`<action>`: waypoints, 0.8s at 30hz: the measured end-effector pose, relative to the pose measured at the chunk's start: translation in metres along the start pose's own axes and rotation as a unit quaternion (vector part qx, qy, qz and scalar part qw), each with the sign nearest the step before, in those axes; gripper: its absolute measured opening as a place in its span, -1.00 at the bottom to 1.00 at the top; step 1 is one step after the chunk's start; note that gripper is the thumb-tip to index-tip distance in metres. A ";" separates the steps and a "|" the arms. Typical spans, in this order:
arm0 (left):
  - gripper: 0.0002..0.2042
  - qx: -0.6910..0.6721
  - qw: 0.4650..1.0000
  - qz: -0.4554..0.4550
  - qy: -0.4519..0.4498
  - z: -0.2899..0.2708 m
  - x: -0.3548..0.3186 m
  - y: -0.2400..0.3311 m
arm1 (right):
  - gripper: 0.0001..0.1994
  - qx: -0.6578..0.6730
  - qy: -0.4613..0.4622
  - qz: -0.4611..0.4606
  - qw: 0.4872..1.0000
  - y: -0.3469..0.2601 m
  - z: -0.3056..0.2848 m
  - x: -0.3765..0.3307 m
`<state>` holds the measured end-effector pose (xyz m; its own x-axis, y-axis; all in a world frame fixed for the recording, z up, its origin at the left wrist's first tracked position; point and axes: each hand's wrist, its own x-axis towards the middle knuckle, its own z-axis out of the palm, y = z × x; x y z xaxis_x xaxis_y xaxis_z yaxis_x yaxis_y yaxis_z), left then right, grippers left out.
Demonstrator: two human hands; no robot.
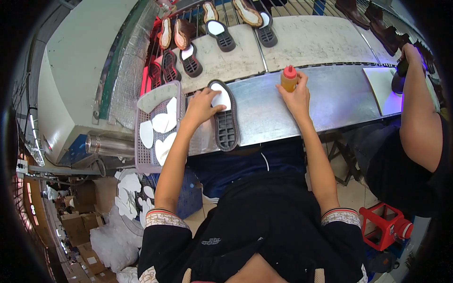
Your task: The recorder is seen applying adhesive from a squeeze bottle onto white shoe insole components and then placing them onto shoe soles on an assembly line conveyor.
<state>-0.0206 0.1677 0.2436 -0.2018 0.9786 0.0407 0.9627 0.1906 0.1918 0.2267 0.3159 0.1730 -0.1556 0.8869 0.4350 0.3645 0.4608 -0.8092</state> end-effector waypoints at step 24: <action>-0.47 0.014 0.939 -0.334 0.084 0.003 0.087 -0.355 | -0.34 -0.218 -0.501 0.029 0.837 -0.143 0.090 -0.035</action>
<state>-0.3792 0.1850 0.1766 -0.7850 0.6149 0.0761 0.6159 0.7612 0.2032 0.0971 0.2219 0.2381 -0.7391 0.5893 -0.3263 0.6638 0.5549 -0.5015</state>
